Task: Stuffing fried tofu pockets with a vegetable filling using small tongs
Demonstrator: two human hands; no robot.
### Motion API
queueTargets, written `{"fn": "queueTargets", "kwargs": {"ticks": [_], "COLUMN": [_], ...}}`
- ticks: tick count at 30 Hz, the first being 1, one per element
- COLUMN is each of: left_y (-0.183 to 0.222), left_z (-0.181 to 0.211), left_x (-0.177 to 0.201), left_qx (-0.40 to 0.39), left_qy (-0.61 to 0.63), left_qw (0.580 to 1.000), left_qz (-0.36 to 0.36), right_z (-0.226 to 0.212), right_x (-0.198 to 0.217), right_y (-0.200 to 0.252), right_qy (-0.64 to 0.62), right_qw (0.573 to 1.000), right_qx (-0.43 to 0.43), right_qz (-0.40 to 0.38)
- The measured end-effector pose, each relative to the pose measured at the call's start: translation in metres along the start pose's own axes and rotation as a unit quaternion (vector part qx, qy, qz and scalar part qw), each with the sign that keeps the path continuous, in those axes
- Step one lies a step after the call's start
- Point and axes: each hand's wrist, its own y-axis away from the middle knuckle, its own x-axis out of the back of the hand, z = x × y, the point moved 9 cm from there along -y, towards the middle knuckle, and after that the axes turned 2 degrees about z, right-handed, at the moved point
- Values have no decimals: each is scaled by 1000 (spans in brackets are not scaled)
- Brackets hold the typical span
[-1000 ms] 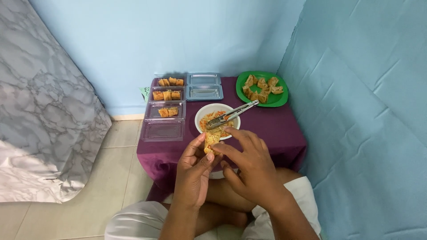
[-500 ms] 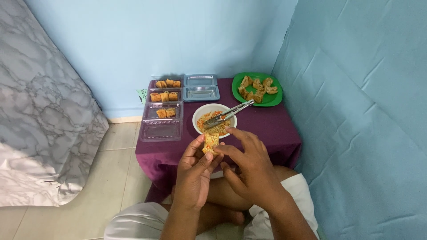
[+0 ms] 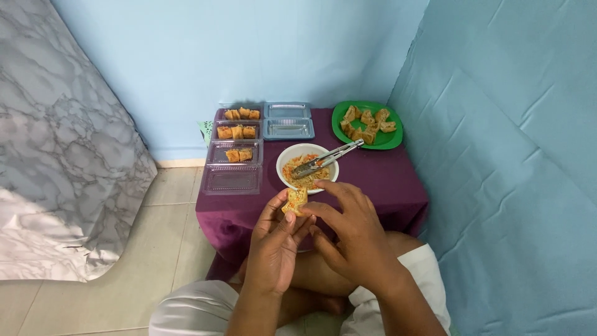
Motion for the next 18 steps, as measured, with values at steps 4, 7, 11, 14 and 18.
{"fn": "queueTargets", "kwargs": {"ticks": [4,7,11,14,18], "left_y": [-10,-18,-33,-46,-65], "left_z": [-2,1,5,9,12], "left_x": [5,7,13,13,10], "left_qx": [7,6,5,-14,-23], "left_qy": [9,20,17,18,-4], "left_qw": [1000,1000,999,1000,1000], "left_qz": [13,18,37,10,3], "right_z": [7,17,46,78,123], "right_x": [0,0,-7,-22,-54], "right_y": [-4,-9,-11,-13,-17], "right_qy": [4,-23,-79,-182,-317], "right_qw": [1000,999,993,970,915], "right_qx": [10,3,-67,-138,-234], "right_qz": [15,28,60,81,83]}}
